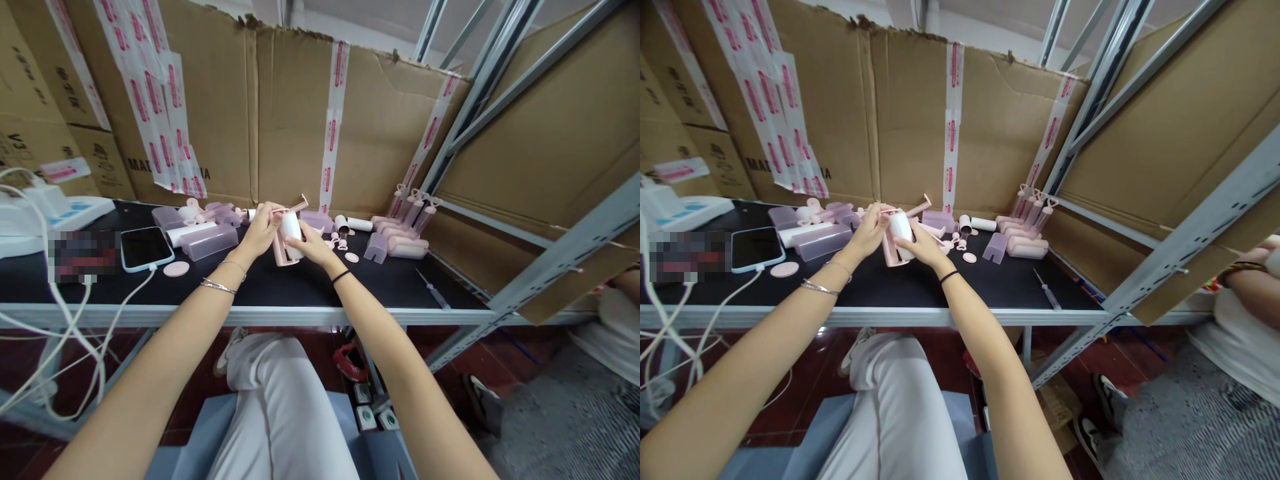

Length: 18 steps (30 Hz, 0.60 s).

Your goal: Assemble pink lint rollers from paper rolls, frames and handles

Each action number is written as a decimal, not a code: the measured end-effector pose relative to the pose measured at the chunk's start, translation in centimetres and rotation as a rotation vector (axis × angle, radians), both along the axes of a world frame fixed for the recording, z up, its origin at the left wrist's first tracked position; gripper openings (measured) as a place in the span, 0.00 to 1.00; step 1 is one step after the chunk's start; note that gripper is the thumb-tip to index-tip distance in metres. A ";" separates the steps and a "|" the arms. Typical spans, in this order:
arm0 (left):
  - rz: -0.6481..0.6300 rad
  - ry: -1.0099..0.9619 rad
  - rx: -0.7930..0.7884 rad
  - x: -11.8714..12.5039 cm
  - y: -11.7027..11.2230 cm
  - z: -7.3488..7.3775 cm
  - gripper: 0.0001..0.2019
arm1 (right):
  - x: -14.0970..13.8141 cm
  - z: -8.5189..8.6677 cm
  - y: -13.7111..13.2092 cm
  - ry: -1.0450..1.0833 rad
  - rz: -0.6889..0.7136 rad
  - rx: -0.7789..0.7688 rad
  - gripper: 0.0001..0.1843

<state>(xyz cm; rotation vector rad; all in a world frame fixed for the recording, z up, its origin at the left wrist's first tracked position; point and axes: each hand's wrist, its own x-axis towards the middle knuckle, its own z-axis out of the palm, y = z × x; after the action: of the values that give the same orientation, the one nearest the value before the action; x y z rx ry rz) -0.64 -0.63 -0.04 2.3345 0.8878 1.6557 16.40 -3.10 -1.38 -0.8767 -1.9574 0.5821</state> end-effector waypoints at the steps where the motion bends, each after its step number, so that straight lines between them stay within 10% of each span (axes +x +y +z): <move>1: -0.014 0.004 -0.005 0.0 0.0 0.0 0.36 | 0.0 0.0 0.0 0.009 -0.004 0.001 0.29; 13: -0.187 0.113 -0.187 0.2 -0.6 -0.2 0.28 | -0.3 -0.1 -0.4 0.052 -0.004 0.151 0.43; 18: -0.218 0.024 -0.287 0.9 -0.5 -0.8 0.27 | -0.3 0.2 -0.3 0.073 -0.007 0.222 0.35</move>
<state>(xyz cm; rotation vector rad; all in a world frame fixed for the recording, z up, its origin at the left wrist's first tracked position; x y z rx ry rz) 0.22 -1.16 -0.83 2.1707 0.7829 1.3228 16.07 -3.38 -1.15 -0.7131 -1.9088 0.3779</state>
